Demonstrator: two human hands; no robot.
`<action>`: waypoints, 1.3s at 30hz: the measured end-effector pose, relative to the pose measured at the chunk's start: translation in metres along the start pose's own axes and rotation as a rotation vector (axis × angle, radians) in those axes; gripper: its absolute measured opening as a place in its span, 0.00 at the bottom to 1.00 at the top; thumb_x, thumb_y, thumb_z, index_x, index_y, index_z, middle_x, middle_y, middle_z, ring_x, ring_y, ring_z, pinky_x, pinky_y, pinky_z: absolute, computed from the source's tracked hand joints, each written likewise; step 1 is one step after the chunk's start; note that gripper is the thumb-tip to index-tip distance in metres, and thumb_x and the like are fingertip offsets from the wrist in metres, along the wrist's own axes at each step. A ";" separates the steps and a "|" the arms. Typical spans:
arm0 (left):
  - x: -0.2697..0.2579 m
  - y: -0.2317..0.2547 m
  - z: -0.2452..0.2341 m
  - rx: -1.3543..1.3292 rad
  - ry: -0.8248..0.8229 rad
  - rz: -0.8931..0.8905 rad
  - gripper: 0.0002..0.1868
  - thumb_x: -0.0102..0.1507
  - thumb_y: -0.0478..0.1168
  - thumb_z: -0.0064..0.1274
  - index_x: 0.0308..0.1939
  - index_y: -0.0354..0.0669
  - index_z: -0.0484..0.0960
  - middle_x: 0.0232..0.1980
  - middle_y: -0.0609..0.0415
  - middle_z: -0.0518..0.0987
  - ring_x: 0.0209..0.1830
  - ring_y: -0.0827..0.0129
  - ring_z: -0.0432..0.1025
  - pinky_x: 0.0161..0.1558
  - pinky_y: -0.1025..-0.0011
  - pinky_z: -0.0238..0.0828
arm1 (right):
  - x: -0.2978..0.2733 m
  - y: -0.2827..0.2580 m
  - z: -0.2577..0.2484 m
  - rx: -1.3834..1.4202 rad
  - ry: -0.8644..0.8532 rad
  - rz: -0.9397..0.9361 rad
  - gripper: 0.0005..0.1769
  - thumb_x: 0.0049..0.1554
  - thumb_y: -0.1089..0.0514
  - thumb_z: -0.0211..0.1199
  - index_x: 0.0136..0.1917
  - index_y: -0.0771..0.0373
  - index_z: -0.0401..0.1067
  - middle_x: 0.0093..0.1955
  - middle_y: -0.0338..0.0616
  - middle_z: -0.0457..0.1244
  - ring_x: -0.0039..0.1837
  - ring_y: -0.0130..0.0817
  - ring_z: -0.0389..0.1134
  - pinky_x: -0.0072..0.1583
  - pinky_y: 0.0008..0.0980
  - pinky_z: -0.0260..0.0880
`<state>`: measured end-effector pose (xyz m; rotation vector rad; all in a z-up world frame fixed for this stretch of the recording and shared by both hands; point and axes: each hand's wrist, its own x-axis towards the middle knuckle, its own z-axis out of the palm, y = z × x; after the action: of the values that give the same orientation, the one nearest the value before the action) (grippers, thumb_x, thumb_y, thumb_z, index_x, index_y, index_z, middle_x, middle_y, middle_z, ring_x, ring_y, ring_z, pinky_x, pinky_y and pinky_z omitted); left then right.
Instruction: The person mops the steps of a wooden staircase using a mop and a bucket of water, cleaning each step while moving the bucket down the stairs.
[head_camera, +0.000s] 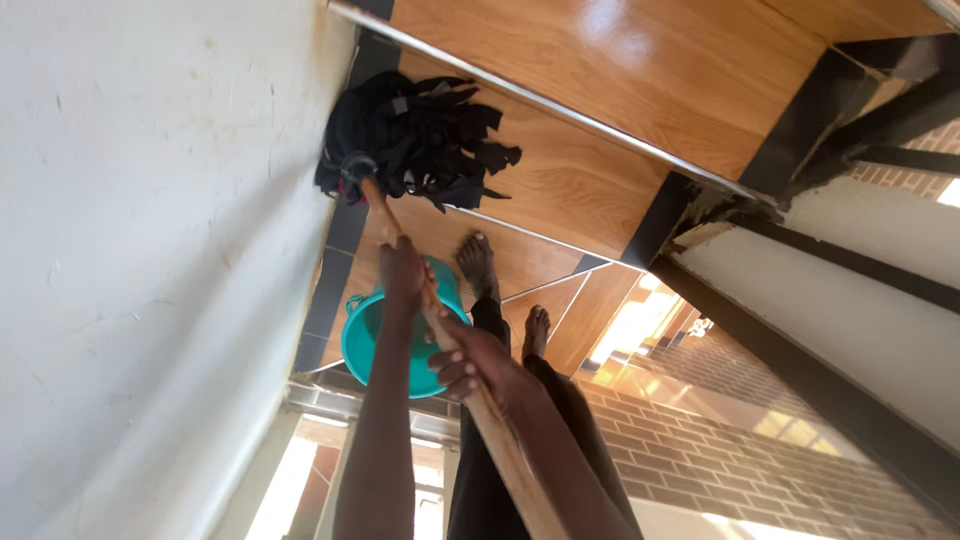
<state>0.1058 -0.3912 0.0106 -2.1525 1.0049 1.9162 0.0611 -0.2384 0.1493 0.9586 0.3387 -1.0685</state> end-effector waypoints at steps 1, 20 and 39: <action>-0.009 0.004 0.005 -0.009 0.003 0.005 0.14 0.69 0.48 0.39 0.43 0.41 0.61 0.25 0.50 0.68 0.17 0.64 0.65 0.19 0.61 0.65 | -0.004 -0.004 -0.003 -0.033 0.014 -0.027 0.21 0.66 0.36 0.53 0.54 0.56 0.61 0.27 0.28 0.49 0.23 0.13 0.46 0.23 0.16 0.47; 0.007 -0.235 0.183 0.624 0.298 0.575 0.23 0.70 0.51 0.41 0.46 0.27 0.72 0.39 0.26 0.81 0.41 0.31 0.77 0.42 0.44 0.76 | -0.155 0.005 -0.162 0.069 0.015 -0.182 0.18 0.68 0.42 0.51 0.53 0.59 0.64 0.27 0.26 0.51 0.24 0.13 0.47 0.23 0.14 0.47; -0.235 -0.484 0.276 0.526 -0.003 0.174 0.18 0.69 0.44 0.42 0.59 0.36 0.69 0.36 0.36 0.82 0.38 0.42 0.79 0.38 0.53 0.79 | -0.285 0.118 -0.375 -0.217 0.696 -0.345 0.25 0.64 0.41 0.49 0.62 0.63 0.66 0.27 0.34 0.55 0.21 0.20 0.49 0.21 0.22 0.50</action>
<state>0.1222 0.2126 -0.0019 -1.8069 1.5311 1.4832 0.1001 0.2446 0.1810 1.0757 1.2031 -0.9482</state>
